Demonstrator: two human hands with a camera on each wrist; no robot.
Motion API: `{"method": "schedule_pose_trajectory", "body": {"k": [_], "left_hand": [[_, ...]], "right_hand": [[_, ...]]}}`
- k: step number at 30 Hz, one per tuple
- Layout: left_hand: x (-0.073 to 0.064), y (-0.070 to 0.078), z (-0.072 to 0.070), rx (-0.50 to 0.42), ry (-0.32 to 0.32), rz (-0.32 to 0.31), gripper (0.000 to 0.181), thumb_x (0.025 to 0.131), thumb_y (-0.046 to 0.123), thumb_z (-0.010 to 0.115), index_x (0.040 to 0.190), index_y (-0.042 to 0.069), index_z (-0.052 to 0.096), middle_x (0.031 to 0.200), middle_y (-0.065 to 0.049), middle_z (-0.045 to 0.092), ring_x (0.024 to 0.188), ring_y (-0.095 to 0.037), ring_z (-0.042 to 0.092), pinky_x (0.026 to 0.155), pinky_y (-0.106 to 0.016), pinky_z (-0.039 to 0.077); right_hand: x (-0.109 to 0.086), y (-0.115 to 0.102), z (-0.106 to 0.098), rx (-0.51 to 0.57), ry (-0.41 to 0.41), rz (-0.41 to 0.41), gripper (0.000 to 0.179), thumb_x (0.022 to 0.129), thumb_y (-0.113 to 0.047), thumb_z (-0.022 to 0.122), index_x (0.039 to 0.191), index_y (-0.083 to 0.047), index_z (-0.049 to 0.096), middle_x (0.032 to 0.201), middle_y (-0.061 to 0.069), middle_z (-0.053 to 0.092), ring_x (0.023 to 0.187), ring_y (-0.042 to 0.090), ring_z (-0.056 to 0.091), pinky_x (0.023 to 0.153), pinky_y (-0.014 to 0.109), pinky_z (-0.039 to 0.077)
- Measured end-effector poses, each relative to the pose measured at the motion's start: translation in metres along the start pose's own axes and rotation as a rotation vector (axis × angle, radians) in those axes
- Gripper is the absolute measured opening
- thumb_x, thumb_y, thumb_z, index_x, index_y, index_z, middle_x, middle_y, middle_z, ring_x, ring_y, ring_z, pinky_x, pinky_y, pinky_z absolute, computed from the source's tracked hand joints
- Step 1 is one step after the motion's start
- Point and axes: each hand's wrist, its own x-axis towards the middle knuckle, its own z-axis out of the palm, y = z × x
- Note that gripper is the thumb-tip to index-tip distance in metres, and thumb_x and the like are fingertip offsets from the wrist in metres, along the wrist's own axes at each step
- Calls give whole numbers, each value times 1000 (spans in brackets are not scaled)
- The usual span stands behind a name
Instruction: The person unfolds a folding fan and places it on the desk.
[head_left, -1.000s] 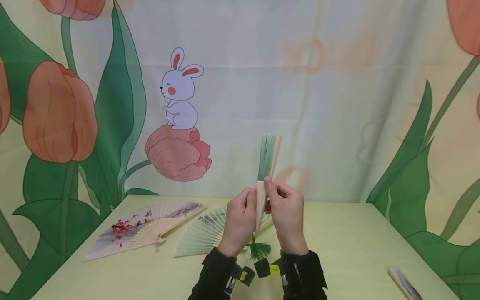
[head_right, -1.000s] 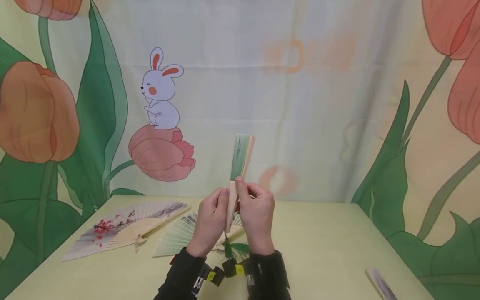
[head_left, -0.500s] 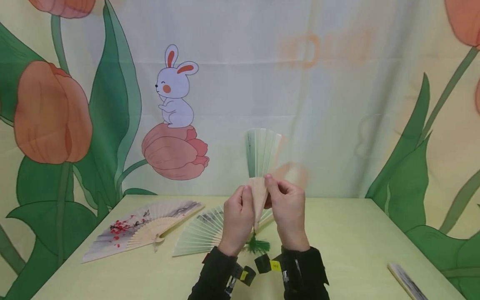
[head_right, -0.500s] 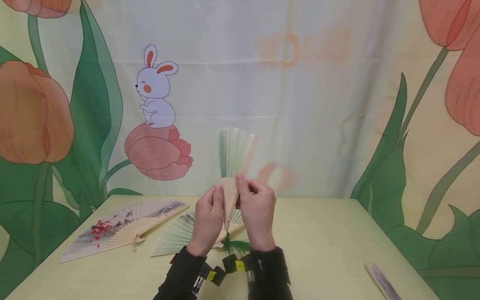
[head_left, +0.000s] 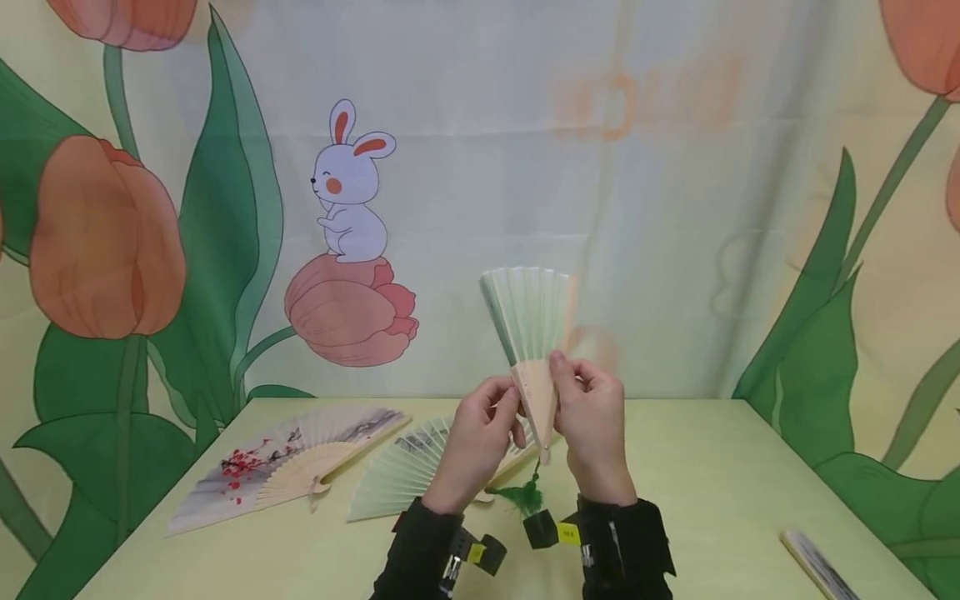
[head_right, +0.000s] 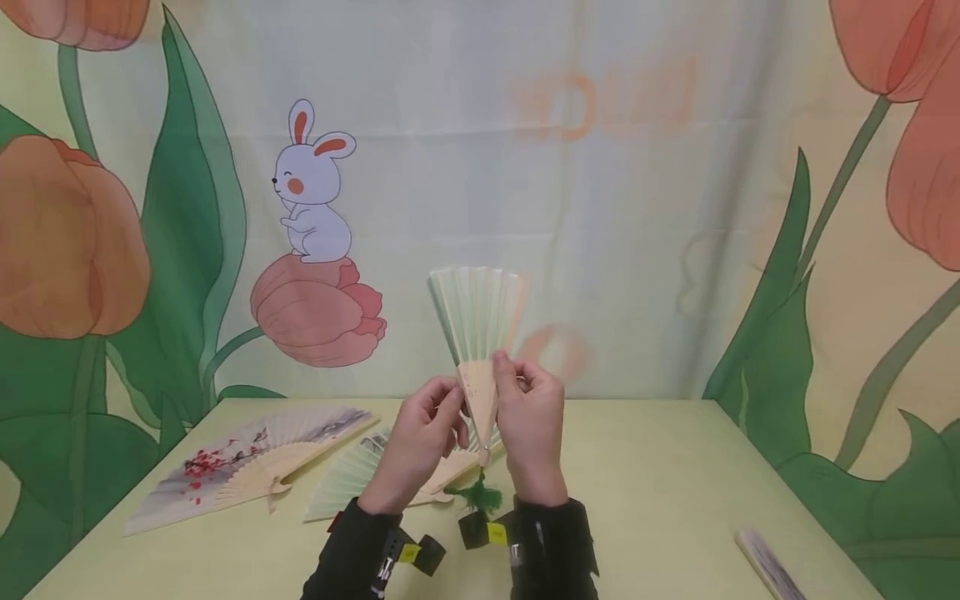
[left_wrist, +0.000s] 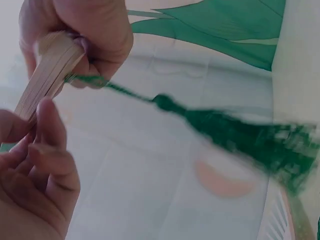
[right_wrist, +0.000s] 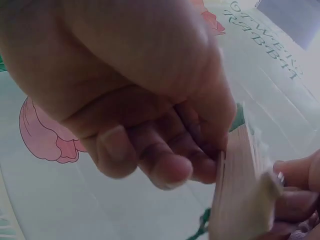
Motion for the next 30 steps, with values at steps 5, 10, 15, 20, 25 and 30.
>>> {"method": "schedule_pose_trajectory", "body": {"k": [5, 10, 15, 20, 25, 30], "left_hand": [[0, 1, -9, -7, -34, -25, 26, 110, 18, 54, 125, -1, 64, 95, -14, 63, 66, -15, 58, 54, -21, 41], [0, 0, -14, -31, 4, -48, 21, 109, 13, 54, 121, -1, 64, 94, -11, 63, 64, -15, 58, 54, -21, 40], [0, -1, -17, -40, 25, -52, 17, 107, 8, 54, 117, -1, 63, 96, -8, 62, 64, -15, 58, 53, -21, 40], [0, -1, -20, -57, 43, -55, 16, 106, 8, 55, 116, -2, 62, 99, -8, 64, 63, -14, 59, 53, -21, 41], [2, 2, -22, -86, 44, -47, 13, 106, 7, 53, 113, -2, 60, 97, -8, 64, 62, -15, 59, 53, -22, 41], [5, 5, -22, -108, 25, -49, 8, 107, 7, 52, 109, 0, 56, 93, -6, 63, 62, -16, 59, 53, -23, 41]], "right_hand": [[-1, -2, 1, 26, -39, 29, 33, 108, -23, 60, 95, 8, 61, 57, -3, 47, 42, 6, 39, 42, 19, 34], [-1, -3, 0, 6, -45, 57, 33, 110, -24, 56, 93, 4, 55, 54, -3, 45, 39, 6, 41, 41, 20, 37], [-1, 0, -2, 1, -45, 74, 33, 111, -24, 53, 92, 3, 52, 54, -3, 44, 39, 8, 47, 42, 20, 42], [-1, 1, -2, 2, -54, 73, 30, 112, -23, 51, 100, 4, 54, 55, -2, 46, 41, 8, 51, 45, 21, 44], [0, 0, -2, 25, -51, 65, 32, 112, -24, 48, 100, 4, 54, 55, -2, 46, 43, 9, 53, 46, 22, 45], [1, 0, -3, 52, -39, 60, 31, 113, -24, 46, 96, 2, 51, 56, -1, 45, 43, 9, 54, 46, 22, 46]]}}
